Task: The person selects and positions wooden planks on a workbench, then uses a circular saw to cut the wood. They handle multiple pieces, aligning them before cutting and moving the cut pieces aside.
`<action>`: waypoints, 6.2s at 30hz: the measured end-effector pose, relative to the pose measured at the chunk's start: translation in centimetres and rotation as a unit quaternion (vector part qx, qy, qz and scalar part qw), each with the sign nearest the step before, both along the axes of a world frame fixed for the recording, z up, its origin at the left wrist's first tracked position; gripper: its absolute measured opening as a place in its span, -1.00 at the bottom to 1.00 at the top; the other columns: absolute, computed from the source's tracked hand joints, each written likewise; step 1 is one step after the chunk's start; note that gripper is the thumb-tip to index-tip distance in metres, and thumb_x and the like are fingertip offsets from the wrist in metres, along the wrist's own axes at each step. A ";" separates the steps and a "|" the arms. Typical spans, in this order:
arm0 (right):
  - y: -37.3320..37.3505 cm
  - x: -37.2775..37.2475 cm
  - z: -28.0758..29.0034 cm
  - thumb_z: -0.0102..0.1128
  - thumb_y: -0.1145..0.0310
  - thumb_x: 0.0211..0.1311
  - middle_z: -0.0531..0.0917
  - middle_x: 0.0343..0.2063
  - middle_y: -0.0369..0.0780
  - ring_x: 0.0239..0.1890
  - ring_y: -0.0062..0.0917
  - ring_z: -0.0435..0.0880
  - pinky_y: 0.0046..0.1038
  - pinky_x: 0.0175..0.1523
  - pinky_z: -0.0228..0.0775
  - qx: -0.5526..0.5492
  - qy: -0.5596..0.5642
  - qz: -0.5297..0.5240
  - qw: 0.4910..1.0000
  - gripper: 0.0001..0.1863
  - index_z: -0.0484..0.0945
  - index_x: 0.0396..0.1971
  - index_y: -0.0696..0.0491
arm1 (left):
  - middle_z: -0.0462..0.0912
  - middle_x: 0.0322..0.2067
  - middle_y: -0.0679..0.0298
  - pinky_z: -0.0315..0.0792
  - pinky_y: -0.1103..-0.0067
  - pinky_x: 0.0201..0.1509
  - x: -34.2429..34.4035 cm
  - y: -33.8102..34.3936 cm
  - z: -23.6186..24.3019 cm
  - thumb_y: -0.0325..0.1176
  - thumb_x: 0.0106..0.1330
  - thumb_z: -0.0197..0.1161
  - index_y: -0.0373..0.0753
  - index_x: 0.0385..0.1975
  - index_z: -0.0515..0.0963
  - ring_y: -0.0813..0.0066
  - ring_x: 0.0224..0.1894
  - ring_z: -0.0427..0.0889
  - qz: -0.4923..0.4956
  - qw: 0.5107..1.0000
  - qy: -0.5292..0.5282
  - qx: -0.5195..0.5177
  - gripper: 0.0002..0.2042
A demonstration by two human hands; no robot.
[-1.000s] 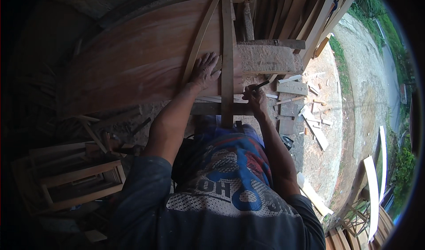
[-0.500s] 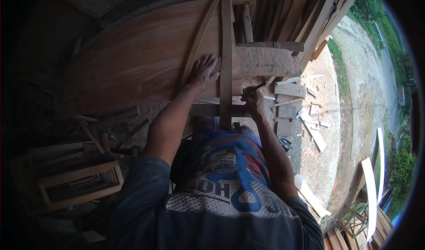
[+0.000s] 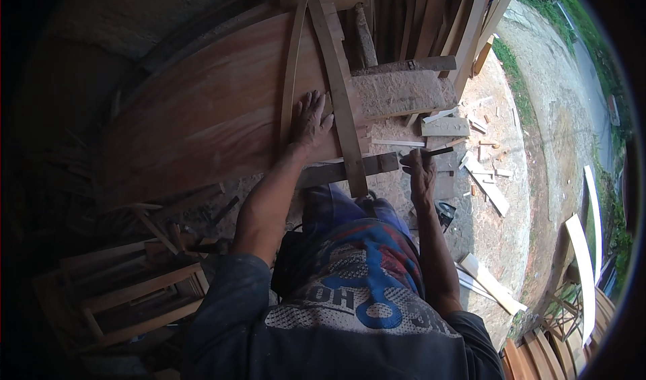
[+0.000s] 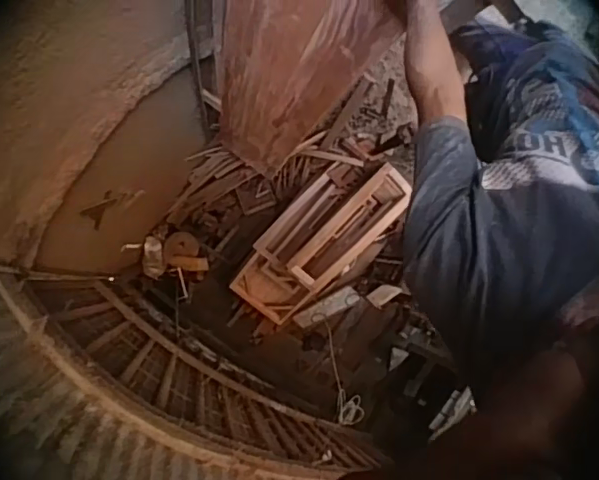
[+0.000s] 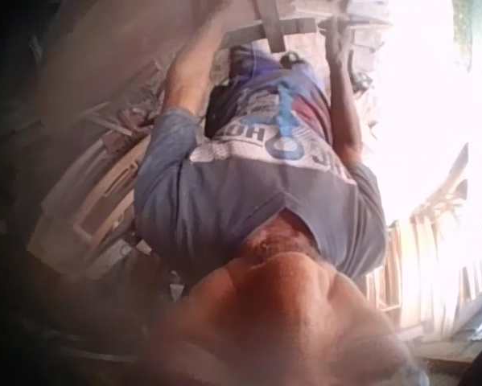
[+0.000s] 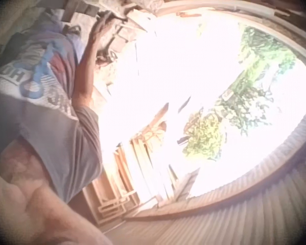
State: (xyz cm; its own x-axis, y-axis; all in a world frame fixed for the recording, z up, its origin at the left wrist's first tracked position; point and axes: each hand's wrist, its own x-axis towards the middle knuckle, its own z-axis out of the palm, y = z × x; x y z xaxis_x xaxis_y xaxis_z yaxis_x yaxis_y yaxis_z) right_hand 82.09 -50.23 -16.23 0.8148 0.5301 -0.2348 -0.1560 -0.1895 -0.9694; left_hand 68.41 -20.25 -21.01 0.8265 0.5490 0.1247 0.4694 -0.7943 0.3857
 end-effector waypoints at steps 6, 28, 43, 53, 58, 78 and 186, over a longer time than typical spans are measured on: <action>-3.0 -1.2 -2.4 0.06 0.04 0.42 0.64 -0.39 -0.23 -0.32 -0.51 0.66 -0.48 -0.22 0.47 0.008 0.044 -0.099 0.994 -0.61 0.47 -0.14 0.11 | 0.11 0.42 0.06 -0.18 0.08 0.49 1.4 1.2 0.5 -0.05 0.32 0.08 -0.20 0.40 0.12 0.05 0.48 0.00 -0.016 1.000 0.018 0.013 -0.32; -3.4 -0.3 -3.3 0.15 0.01 0.35 0.64 -0.41 -0.27 -0.35 -0.56 0.65 -0.51 -0.26 0.45 -0.002 0.091 -0.120 0.989 -0.61 0.47 -0.13 0.05 | 0.24 0.37 0.08 -0.12 0.10 0.49 2.7 0.3 0.6 -0.06 0.23 0.19 -0.19 0.33 0.27 -0.13 0.44 0.01 0.006 1.000 -0.024 0.008 -0.33; -1.6 1.1 -2.9 0.14 -0.02 0.36 0.66 -0.43 -0.22 -0.34 -0.50 0.70 -0.48 -0.28 0.50 -0.016 0.085 -0.116 0.989 -0.55 0.49 -0.12 0.12 | 0.26 0.35 0.04 -0.09 0.08 0.47 2.8 0.0 0.7 -0.09 0.22 0.20 -0.24 0.32 0.28 -0.18 0.42 0.04 0.007 0.999 -0.028 0.023 -0.33; -1.0 1.9 -2.4 0.10 -0.01 0.38 0.66 -0.34 -0.20 -0.32 -0.51 0.68 -0.50 -0.27 0.48 -0.009 0.068 -0.109 0.992 -0.53 0.51 -0.05 0.13 | 0.23 0.36 0.04 -0.10 0.04 0.46 2.6 0.0 0.9 -0.04 0.26 0.13 -0.22 0.34 0.25 -0.22 0.41 0.04 0.001 0.999 -0.021 0.034 -0.34; 0.8 2.9 -0.8 0.07 -0.01 0.40 0.64 -0.36 -0.22 -0.41 -0.58 0.58 -0.53 -0.32 0.43 -0.069 0.011 -0.089 0.994 -0.51 0.55 -0.07 0.17 | 0.17 0.39 0.04 -0.10 0.02 0.45 2.9 0.3 0.6 -0.06 0.29 0.05 -0.21 0.37 0.21 -0.22 0.41 0.05 -0.020 0.998 -0.009 0.065 -0.35; 35.0 17.9 2.4 0.18 0.27 0.27 0.71 -0.31 -0.03 -0.16 -0.24 0.71 -0.32 -0.08 0.50 0.096 -0.238 0.058 0.965 -0.74 0.65 -0.19 0.13 | 0.22 0.37 0.15 0.01 0.00 0.37 3.7 0.4 4.7 -0.15 0.20 0.13 -0.17 0.35 0.22 -0.10 0.42 0.08 -0.063 0.996 0.042 0.037 -0.34; -9.5 -6.0 -5.8 -0.23 -0.05 0.46 0.67 -0.56 -0.12 -0.42 -0.35 0.66 -0.36 -0.20 0.45 -0.225 -0.047 0.100 0.968 -0.40 0.62 -0.27 0.21 | 0.15 0.39 -0.05 -0.11 0.09 0.49 -3.4 5.5 0.1 -0.05 0.23 0.15 -0.30 0.35 0.20 -0.06 0.46 0.02 -0.067 0.997 -0.037 -0.013 -0.28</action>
State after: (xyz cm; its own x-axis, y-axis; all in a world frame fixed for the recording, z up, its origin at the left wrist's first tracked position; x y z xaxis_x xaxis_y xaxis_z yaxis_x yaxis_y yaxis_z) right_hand 76.09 -59.71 -22.06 0.7349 0.5406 -0.4095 0.0118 -0.6139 -0.7893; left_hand 64.98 -14.77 -20.94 0.8818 0.4382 0.1746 0.3293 -0.8369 0.4373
